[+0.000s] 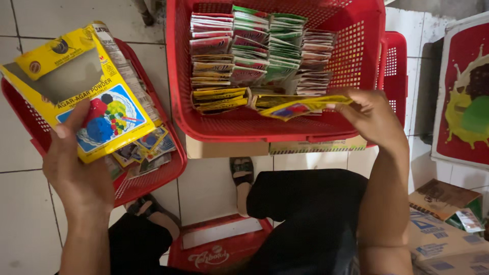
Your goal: The person sits on the floor and sorts small yellow packets labeled 'SATELIT' from one red basket into another. They repeatedly pick up packets, inspect them, and place them into the second basket, occasionally adjusting the pile.
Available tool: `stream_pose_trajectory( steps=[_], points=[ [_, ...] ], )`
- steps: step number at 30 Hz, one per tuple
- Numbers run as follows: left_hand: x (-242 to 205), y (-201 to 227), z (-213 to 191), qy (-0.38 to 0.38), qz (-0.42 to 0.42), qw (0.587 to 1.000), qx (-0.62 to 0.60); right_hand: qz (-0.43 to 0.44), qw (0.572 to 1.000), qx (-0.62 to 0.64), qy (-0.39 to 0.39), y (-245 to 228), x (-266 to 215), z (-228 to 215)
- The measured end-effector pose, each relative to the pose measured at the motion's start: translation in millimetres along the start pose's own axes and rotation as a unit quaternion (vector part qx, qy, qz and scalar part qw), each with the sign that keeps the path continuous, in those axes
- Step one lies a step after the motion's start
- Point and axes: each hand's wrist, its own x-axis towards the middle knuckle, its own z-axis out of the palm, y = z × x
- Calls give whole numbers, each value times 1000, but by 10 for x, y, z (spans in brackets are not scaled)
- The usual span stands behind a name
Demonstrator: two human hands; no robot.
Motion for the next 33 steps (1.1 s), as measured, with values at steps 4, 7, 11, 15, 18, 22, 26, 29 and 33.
stream_pose_trajectory(
  steps=[4,7,11,15,18,22,26,29,33],
  points=[
    [-9,11,-4,-2,6,1000,6,-18,999,-32,4,19,1,6],
    [-15,21,-1,-2,5,1000,14,29,999,-39,21,16,-5,-8],
    [-16,38,5,-3,7,999,39,16,999,-48,9,66,19,70],
    [-21,40,5,-7,10,999,40,-62,997,-49,1,91,12,101],
    [-19,45,10,-5,7,999,44,28,996,-85,-8,92,23,73],
    [-21,45,7,-6,3,999,34,64,997,-29,19,80,-14,4],
    [-27,32,8,-14,13,1000,24,5,1000,-24,-1,151,3,53],
    [-31,28,5,-13,10,999,28,-10,999,-46,-26,195,-1,43],
    [-24,28,5,-9,7,1000,25,69,994,-61,-51,160,-4,65]
  ],
)
